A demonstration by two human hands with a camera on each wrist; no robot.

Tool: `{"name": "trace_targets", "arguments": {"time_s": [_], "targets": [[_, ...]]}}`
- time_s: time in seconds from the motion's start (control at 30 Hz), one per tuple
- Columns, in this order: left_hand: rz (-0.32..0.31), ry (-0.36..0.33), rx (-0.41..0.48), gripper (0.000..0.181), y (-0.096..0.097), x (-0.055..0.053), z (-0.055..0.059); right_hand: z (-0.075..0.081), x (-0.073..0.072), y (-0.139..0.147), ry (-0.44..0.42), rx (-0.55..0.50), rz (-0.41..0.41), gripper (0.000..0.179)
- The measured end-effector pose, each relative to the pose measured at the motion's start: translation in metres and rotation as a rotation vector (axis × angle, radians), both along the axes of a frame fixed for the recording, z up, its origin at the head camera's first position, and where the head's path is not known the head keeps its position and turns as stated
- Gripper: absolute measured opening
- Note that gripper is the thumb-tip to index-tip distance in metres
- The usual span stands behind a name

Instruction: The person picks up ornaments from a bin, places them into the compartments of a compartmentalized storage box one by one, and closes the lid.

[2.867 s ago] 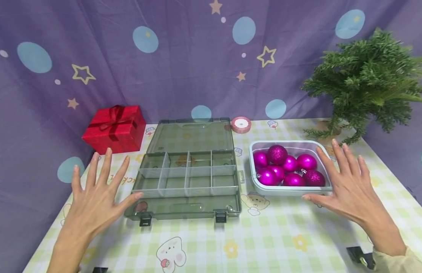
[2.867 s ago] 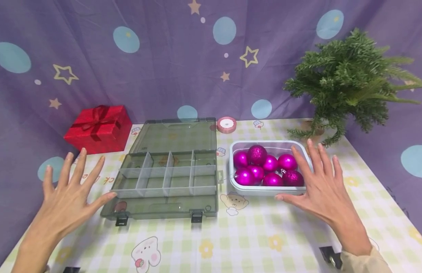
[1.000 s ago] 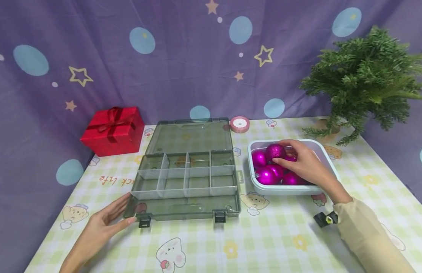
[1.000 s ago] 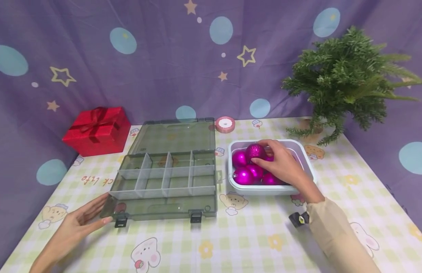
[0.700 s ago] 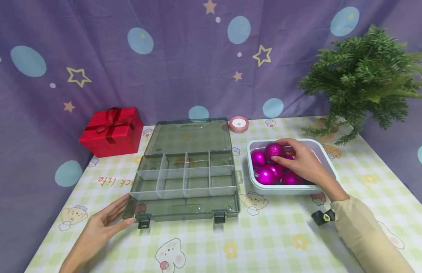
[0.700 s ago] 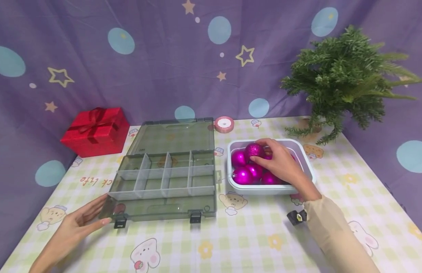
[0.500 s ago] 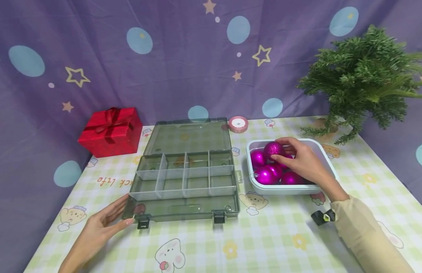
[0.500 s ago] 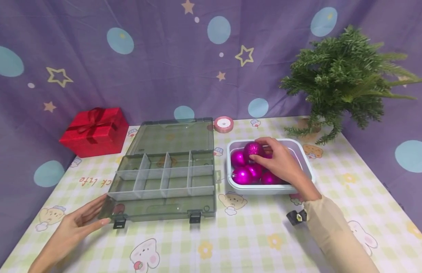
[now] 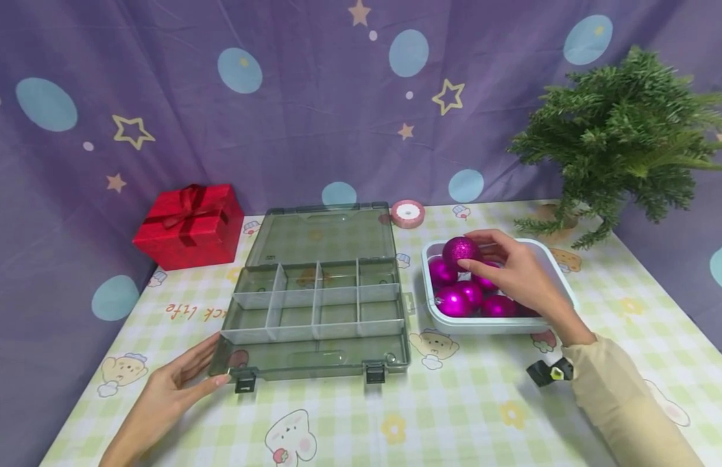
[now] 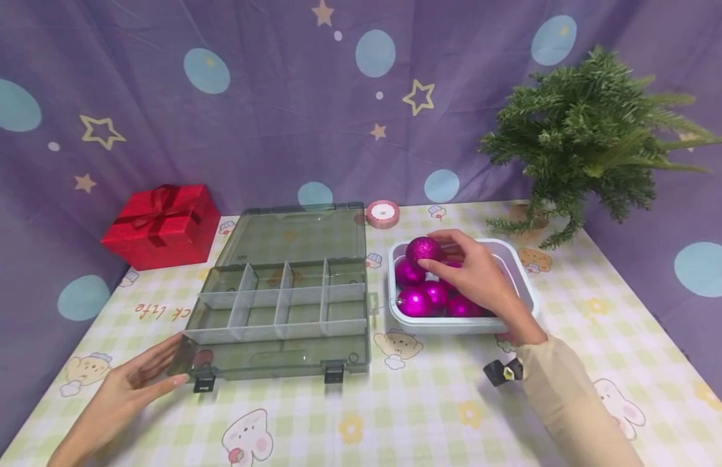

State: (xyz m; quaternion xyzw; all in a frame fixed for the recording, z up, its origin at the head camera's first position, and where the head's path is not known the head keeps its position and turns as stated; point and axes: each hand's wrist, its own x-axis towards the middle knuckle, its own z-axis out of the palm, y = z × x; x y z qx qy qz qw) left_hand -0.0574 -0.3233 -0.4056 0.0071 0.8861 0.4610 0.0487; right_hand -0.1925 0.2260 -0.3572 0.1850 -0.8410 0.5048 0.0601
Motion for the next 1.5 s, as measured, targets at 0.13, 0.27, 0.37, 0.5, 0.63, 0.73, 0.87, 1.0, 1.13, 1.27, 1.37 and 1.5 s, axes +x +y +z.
{"name": "trace_targets", "arguments": {"time_s": [0.13,0.27,0.37,0.5,0.63,0.73,0.87,1.0,1.13,1.27,1.37,1.5], "targets": [[-0.001,-0.001,-0.005,0.079,0.000,0.000,0.000,0.002,-0.001,-0.007,-0.008,-0.029,0.025,0.048],[-0.003,0.006,0.001,0.079,0.000,0.000,0.000,0.004,-0.004,-0.016,-0.011,-0.049,0.048,0.047],[0.002,0.004,0.000,0.079,0.000,0.000,-0.001,0.005,-0.006,-0.024,-0.013,-0.070,0.069,0.046],[0.007,-0.003,-0.009,0.080,0.000,-0.001,-0.001,0.006,-0.010,-0.036,-0.015,-0.104,0.104,0.046],[0.008,-0.002,-0.016,0.080,0.000,-0.001,-0.001,0.007,-0.013,-0.046,-0.021,-0.111,0.132,0.045],[0.009,0.003,-0.014,0.080,0.000,-0.001,-0.002,0.007,-0.016,-0.054,-0.018,-0.103,0.146,0.045],[0.005,0.018,0.001,0.078,-0.001,-0.001,-0.003,0.006,-0.019,-0.065,-0.025,-0.087,0.161,0.045],[0.008,0.011,-0.012,0.078,-0.001,-0.001,-0.003,0.004,-0.021,-0.077,-0.044,-0.071,0.181,0.046],[0.016,-0.006,-0.030,0.079,-0.001,-0.001,-0.002,0.002,-0.023,-0.087,-0.052,-0.054,0.187,0.047],[0.021,-0.005,-0.032,0.080,0.001,-0.002,-0.001,0.000,-0.025,-0.095,-0.053,-0.053,0.180,0.047],[0.022,-0.005,-0.028,0.081,0.001,-0.002,-0.001,0.001,-0.027,-0.101,-0.057,-0.049,0.177,0.047],[0.020,-0.004,-0.034,0.081,0.001,-0.002,-0.001,0.001,-0.030,-0.106,-0.069,-0.013,0.169,0.048]]}}
